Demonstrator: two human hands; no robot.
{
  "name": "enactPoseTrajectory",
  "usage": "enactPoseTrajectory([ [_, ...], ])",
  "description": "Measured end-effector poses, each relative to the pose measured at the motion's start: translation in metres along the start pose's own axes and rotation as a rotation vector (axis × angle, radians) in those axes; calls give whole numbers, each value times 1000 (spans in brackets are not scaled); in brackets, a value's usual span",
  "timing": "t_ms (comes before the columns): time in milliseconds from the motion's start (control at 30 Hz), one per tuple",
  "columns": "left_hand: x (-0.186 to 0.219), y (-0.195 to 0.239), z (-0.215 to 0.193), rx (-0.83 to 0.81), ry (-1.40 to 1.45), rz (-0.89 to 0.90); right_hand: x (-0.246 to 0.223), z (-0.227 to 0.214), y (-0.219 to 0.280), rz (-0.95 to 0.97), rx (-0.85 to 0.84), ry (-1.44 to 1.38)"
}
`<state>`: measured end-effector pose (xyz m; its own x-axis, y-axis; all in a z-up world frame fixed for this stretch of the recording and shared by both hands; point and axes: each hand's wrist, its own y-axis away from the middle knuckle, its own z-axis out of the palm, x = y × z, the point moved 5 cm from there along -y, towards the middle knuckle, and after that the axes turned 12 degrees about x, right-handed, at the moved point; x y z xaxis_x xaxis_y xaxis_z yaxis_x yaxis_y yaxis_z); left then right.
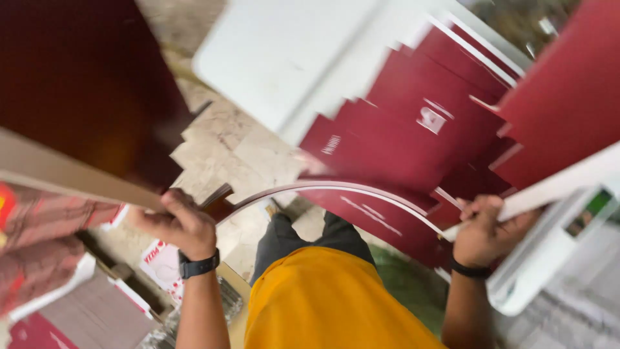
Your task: Manually separating pre-cut cardboard box templates from the surrounding waste material on a work table.
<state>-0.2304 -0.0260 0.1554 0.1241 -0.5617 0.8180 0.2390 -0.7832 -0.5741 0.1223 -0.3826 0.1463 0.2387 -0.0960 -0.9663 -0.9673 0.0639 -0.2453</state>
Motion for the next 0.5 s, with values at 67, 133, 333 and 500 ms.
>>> enactPoseTrajectory([
  [67,-14,-13,-38,72,-53,-112,-29,33,15,-163,-10,-8],
  [133,-10,-32,-77,115,-70,-110,-50,69,35,-157,-104,-48],
  [333,-38,-103,-185,133,-126,-48,-79,148,124,-207,-325,-82],
  [500,-71,-179,-231,111,-185,-21,-78,192,193,-33,-292,-115],
])
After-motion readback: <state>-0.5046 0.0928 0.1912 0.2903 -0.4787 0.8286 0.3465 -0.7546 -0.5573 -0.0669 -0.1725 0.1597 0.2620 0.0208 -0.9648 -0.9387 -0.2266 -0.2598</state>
